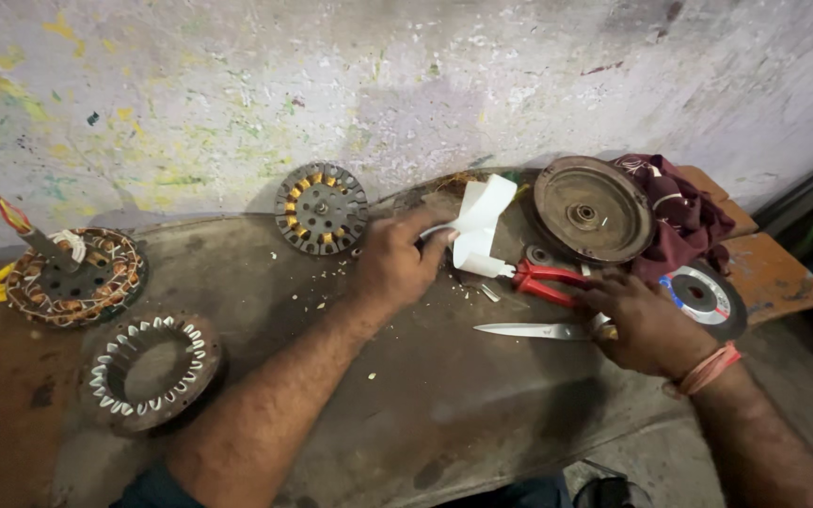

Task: The person cuts small rectangular pieces from a roll of white insulating tape using scissors and inserts them into the slots of a motor stator. The person repeats this process for multiple slots, ensuring each is lined with the tape.

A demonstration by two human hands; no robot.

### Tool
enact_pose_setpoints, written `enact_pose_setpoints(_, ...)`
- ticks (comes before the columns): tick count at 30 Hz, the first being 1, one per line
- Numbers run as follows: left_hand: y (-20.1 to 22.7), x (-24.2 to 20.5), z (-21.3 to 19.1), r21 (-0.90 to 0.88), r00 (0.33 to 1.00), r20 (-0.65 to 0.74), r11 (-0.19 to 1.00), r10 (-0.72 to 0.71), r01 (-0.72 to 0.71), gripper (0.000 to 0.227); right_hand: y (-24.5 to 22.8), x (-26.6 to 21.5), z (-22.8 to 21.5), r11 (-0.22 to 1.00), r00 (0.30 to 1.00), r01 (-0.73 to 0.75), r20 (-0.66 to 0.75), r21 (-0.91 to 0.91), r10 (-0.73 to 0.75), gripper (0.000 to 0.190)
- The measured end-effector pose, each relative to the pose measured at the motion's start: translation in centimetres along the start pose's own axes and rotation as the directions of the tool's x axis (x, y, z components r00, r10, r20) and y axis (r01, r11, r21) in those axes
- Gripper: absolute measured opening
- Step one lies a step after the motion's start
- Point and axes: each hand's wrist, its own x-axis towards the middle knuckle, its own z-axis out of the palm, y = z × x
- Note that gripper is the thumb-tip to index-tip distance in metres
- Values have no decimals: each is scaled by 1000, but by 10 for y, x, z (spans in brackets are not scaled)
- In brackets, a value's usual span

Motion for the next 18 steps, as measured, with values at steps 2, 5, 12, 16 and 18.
enact_pose_setpoints(2, 1, 0, -6, -17, 1000, -22, 1000, 14, -14, 19, -2, -5, 3, 997, 994, -73, 76, -16, 74, 68)
enact_pose_setpoints(5, 0, 2, -9, -12, 996, -85, 999, 41, -42, 20, -1, -6, 2, 973, 952, -152, 240, -176, 192, 61)
enact_pose_setpoints(12, -7, 3, -12, -26, 999, -49, 1000, -4, 3, 21, 15, -10, 7, 985, 993, 108, -30, -133, -113, 67)
enact_pose_setpoints(16, -12, 3, -14, -47, 997, -44, 997, -71, 69, 22, 26, -4, 6, 969, 990, 19, 140, -247, 16, 74)
enact_pose_setpoints(18, -14, 6, -14, -62, 995, -67, 996, -69, 65, 23, 29, -4, 1, 949, 948, -58, 280, -310, 149, 41)
